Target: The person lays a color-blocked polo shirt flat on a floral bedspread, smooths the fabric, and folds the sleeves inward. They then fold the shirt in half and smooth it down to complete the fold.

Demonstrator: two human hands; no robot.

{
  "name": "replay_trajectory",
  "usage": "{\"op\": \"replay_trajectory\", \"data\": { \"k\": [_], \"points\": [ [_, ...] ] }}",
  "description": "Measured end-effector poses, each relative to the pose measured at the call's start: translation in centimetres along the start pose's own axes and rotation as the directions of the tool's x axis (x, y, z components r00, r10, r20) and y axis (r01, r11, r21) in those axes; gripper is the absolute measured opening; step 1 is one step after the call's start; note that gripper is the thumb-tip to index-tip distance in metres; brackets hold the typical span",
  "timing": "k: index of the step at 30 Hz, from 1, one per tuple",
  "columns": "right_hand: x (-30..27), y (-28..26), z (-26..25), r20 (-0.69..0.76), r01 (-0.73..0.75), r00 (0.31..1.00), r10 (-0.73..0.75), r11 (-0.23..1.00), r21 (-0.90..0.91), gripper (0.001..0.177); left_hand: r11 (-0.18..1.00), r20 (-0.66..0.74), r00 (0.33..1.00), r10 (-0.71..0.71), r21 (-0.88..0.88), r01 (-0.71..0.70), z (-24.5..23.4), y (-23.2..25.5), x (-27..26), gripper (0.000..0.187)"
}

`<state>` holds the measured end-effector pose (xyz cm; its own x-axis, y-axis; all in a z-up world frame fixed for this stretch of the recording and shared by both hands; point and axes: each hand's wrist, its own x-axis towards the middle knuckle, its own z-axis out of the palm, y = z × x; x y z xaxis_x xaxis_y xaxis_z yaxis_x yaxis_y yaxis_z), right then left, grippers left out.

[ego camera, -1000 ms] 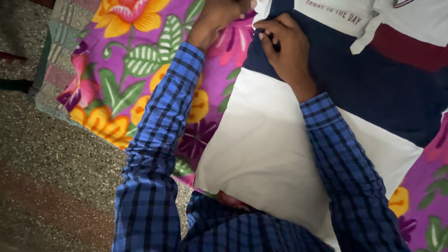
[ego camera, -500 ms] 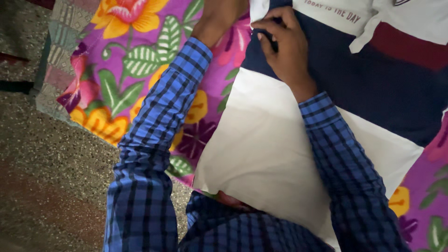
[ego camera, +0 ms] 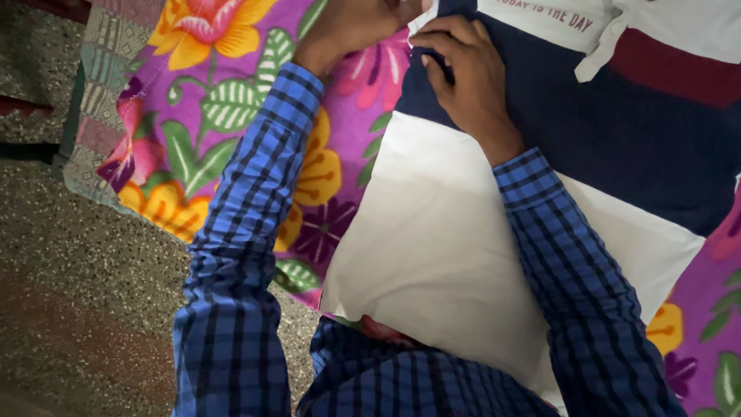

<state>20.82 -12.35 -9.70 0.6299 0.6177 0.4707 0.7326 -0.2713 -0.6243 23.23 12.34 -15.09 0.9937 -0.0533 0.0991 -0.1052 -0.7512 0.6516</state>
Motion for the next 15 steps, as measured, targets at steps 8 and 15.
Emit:
{"op": "replay_trajectory", "data": {
  "k": [8, 15],
  "points": [
    [0.1, -0.4, -0.3, 0.023, 0.020, 1.000, -0.019, 0.999, -0.033, 0.028, 0.999, -0.353, 0.935, -0.020, -0.033, 0.009, 1.9, -1.0, -1.4, 0.039],
    [-0.1, -0.7, -0.3, -0.001, 0.048, 0.999, -0.048, 0.995, -0.082, 0.031, 0.997, -0.450, 0.892, -0.044, -0.074, 0.012, 1.2, 1.7, -2.7, 0.042]
  ]
}}
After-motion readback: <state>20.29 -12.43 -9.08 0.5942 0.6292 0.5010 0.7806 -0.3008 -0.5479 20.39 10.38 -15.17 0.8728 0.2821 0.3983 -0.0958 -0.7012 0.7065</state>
